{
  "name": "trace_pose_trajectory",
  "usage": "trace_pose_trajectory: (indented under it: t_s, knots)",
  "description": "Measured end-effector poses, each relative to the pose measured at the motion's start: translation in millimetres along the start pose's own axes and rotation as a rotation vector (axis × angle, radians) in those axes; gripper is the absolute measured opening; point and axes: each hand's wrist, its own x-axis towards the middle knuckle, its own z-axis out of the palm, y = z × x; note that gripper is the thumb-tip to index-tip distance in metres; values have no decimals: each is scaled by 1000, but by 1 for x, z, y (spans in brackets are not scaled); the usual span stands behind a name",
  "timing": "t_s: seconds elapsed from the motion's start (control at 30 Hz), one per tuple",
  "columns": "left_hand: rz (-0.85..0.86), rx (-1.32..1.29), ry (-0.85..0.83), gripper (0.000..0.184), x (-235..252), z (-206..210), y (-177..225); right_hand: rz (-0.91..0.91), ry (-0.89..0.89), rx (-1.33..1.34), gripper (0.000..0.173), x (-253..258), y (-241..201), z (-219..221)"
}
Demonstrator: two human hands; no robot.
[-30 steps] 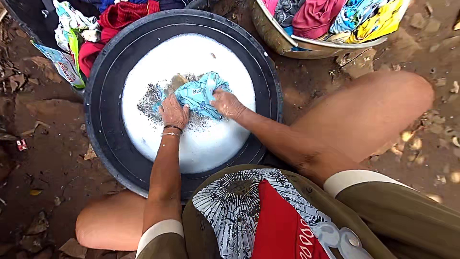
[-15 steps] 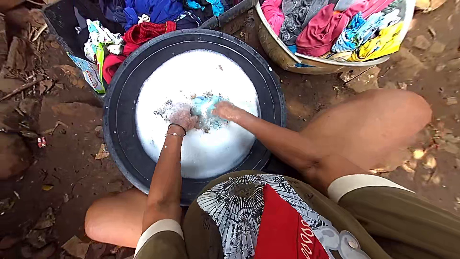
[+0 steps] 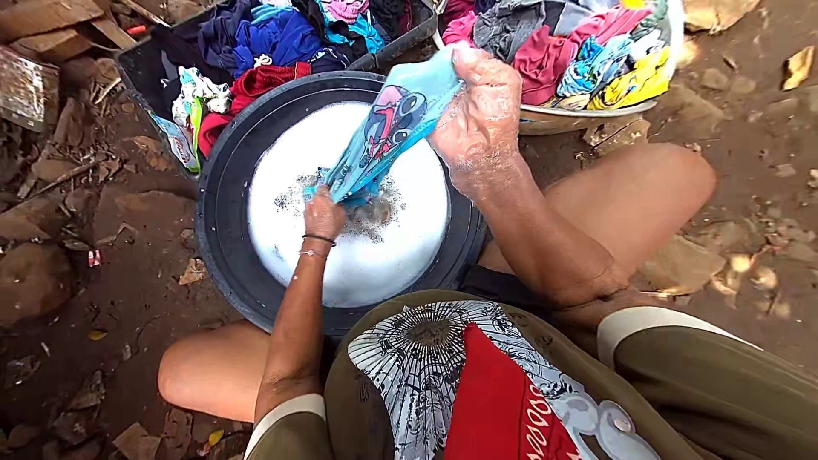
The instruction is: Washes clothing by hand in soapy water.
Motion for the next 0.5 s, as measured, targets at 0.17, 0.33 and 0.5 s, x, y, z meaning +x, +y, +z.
trace_pose_trajectory:
  t_s: [0.17,0.33,0.5]
  knots:
    - [-86,-61,121,43,7,-2,-43,274,262,-581,24,-14,62,-78]
    - [-57,152,-226,34,25,32,-83,459,302,-545,22,-28,77,-91]
    - [-32,-1035,195,21,33,3,-67,231,302,-109,21,-1,50,-81]
